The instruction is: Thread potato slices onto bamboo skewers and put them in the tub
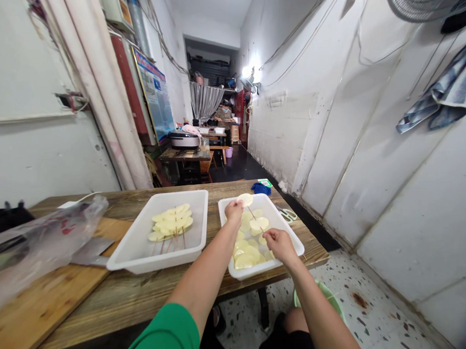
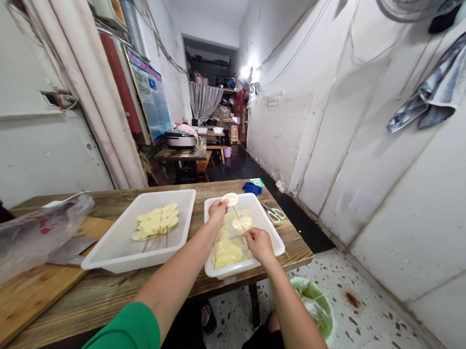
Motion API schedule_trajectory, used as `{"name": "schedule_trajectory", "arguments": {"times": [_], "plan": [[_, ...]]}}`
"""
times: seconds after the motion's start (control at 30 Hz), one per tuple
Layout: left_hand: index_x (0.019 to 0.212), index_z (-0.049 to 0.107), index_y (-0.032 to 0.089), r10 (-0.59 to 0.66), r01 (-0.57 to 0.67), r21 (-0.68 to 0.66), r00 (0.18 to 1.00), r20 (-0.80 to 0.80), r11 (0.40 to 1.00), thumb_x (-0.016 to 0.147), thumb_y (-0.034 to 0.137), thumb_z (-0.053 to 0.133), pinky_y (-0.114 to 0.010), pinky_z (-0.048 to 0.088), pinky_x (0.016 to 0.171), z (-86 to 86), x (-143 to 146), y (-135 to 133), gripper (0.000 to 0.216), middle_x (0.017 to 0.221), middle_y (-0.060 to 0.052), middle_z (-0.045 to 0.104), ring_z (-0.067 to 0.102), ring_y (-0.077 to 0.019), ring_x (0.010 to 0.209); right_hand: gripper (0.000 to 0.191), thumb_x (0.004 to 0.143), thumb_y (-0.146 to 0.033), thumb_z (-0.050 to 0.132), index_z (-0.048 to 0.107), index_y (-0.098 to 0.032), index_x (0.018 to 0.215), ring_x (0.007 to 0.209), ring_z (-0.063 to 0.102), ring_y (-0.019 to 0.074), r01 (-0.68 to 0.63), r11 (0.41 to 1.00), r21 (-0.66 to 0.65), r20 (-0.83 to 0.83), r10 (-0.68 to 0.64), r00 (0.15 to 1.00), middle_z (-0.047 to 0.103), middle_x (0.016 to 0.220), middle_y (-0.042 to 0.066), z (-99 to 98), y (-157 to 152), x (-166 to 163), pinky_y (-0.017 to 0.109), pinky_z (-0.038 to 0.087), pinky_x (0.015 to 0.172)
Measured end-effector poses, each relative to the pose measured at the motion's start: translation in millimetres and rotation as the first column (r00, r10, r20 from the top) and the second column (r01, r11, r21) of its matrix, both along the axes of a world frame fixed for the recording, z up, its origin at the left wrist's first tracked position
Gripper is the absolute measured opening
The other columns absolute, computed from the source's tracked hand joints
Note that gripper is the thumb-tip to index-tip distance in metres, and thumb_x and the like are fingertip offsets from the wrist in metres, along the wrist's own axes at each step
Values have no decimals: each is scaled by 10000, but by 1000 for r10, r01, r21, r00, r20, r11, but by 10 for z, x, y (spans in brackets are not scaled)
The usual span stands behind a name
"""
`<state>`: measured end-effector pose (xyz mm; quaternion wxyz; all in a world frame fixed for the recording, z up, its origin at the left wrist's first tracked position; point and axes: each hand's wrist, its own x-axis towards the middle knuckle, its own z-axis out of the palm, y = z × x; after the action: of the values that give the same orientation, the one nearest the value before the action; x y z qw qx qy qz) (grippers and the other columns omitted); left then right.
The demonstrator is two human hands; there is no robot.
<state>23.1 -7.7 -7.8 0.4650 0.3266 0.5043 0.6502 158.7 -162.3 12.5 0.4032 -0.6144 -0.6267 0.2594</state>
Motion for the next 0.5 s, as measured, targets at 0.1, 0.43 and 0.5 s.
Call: {"name": "schedule_trajectory", "arguments": {"times": [0.1,0.43,0.5], "plan": [[604,573,163,11,-11,-10,1000,-18,1000,709,236,609,-208,386,524,31,8,-22,133,515,29,492,447,-82,473,238,749,-286,475,653,-152,665,439,451,112,-4,1000,6,0,4,1000,526,456,-21,-14,9,2,215,327,473],[650,580,164,-4,11,58,994,-113,998,715,258,583,-210,393,525,-1,7,-12,114,566,16,527,486,-96,517,246,764,-297,473,631,-160,635,435,450,111,-11,1000,-10,2,11,1000,520,449,-20,-2,6,-2,212,325,465],[664,584,165,-1,12,74,989,-146,997,719,263,571,-209,389,522,-27,7,7,113,572,15,532,489,-98,522,247,769,-294,469,629,-162,634,428,450,110,-12,1000,-9,6,12,1000,516,443,-22,0,4,-2,212,324,463]]}}
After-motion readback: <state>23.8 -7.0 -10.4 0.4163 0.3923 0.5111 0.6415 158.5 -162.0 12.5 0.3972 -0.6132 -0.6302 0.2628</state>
